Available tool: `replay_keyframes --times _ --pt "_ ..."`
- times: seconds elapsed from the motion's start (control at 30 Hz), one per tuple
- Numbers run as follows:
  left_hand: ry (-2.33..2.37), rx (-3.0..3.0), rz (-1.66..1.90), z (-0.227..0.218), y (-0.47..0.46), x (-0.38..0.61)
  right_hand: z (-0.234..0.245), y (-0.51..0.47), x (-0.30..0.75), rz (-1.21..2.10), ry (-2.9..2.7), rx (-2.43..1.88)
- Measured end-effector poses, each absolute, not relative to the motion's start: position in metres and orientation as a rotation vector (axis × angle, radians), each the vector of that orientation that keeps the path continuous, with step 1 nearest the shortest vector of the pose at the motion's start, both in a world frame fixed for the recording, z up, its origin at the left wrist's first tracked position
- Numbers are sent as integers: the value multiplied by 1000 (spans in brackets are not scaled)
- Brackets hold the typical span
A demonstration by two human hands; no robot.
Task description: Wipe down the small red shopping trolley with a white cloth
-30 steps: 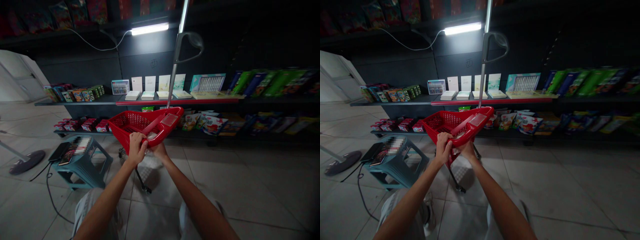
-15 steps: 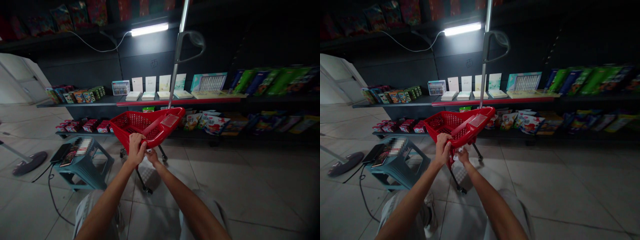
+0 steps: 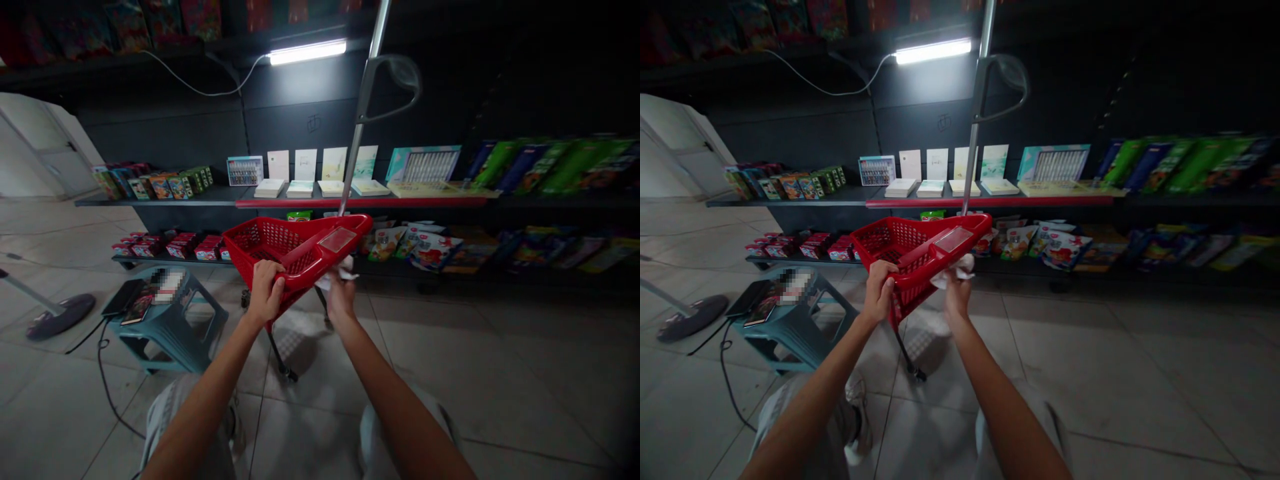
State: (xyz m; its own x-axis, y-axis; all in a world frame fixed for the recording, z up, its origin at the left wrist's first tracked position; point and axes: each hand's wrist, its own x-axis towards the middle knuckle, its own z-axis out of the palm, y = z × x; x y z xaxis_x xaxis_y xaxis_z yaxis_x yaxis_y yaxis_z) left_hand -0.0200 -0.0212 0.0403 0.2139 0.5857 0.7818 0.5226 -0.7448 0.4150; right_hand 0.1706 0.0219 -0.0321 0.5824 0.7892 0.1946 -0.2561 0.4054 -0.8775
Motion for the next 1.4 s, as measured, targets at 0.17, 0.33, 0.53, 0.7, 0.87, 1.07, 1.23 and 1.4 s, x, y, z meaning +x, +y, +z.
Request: replay_keyframes --times 0.17,0.33,0.53,0.7,0.87,1.07,1.23,1.4 --pt "1175 2367 1583 60 -26 -25 5 2 221 78 -850 -1041" --pt "1464 2468 1518 97 -52 -8 28 -32 217 -172 -1567 -939" --pt "1590 2719 1289 98 -67 25 33 -40 206 -233 -1771 -793" --pt "1681 2633 1466 91 -51 23 52 -34 206 -219 -1789 -914" --pt "1715 2558 1687 91 -41 7 68 -23 215 -203 -1775 -1013" --pt "1685 2492 1805 83 -28 -28 73 -1 239 -216 -1702 -1176" --pt "1592 2429 1829 77 -20 -58 78 6 252 -266 -1706 -1228" --pt "1533 2379 1816 76 -18 -85 78 7 257 -298 -1691 -1213"
